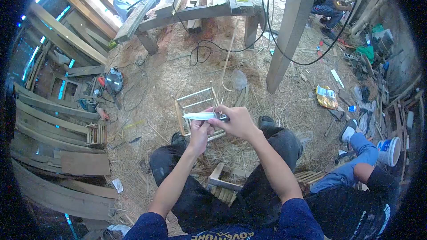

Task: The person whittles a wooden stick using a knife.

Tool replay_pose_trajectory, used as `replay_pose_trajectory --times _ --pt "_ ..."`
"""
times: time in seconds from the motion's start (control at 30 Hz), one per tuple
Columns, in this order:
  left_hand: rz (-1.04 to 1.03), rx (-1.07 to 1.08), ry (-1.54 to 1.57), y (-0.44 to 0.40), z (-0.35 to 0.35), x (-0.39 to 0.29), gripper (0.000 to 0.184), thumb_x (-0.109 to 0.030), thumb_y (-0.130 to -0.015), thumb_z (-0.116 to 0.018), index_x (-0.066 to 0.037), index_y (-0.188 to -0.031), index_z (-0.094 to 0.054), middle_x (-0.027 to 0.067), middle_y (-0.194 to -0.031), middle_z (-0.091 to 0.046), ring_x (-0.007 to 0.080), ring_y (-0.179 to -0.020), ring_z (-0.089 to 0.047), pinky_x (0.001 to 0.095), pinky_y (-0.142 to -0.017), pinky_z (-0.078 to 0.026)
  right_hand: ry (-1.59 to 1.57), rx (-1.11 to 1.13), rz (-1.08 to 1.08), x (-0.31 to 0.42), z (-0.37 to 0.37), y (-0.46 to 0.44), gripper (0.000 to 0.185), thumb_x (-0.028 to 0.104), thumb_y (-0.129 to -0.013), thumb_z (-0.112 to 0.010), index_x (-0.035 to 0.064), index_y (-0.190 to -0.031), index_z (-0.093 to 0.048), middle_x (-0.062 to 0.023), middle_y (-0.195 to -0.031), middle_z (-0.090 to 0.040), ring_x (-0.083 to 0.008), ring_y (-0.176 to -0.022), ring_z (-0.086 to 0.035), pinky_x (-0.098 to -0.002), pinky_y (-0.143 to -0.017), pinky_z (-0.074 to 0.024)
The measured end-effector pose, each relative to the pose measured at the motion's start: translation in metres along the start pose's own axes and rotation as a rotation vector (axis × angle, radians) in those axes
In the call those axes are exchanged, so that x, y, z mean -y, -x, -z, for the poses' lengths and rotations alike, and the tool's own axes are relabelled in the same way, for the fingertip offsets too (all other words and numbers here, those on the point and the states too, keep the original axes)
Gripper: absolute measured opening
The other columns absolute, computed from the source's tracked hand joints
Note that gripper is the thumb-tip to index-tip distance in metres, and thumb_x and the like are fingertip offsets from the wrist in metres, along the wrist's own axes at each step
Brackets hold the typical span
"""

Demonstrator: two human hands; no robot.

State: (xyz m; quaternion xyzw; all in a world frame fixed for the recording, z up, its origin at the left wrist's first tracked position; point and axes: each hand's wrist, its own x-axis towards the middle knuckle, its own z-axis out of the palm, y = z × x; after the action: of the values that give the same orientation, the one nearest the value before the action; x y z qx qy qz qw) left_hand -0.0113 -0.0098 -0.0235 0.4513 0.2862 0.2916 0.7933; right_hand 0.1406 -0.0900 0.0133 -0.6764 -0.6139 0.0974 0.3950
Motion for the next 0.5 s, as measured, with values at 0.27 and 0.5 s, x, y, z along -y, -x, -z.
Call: replay_pose_trajectory --times 0.27,0.5 --pt "0.07 0.072 0.028 0.01 0.005 0.005 0.035 0.0 -0.102 -0.046 -0.007 -0.135 -0.054 -0.0039 -0.082 -0.053 0.0015 -0.057 -0.034 0.0212 -0.049 -0.029 -0.02 -0.046 0.085 -0.007 0.005 0.002 0.042 0.045 -0.071 -0.086 0.0093 -0.092 -0.077 -0.0089 -0.061 -0.063 -0.0227 -0.051 -0.062 -0.0319 -0.052 -0.0467" --pt "0.109 0.136 0.135 0.017 0.005 0.006 0.036 -0.009 -0.102 -0.053 -0.008 -0.138 -0.053 -0.0039 -0.081 -0.051 0.0028 -0.062 -0.036 0.0208 -0.049 -0.028 0.111 -0.108 0.134 -0.015 0.01 0.013 0.042 0.046 -0.068 -0.087 0.0118 -0.091 -0.077 -0.0053 -0.06 -0.064 -0.0203 -0.051 -0.061 -0.0321 -0.053 -0.0461"
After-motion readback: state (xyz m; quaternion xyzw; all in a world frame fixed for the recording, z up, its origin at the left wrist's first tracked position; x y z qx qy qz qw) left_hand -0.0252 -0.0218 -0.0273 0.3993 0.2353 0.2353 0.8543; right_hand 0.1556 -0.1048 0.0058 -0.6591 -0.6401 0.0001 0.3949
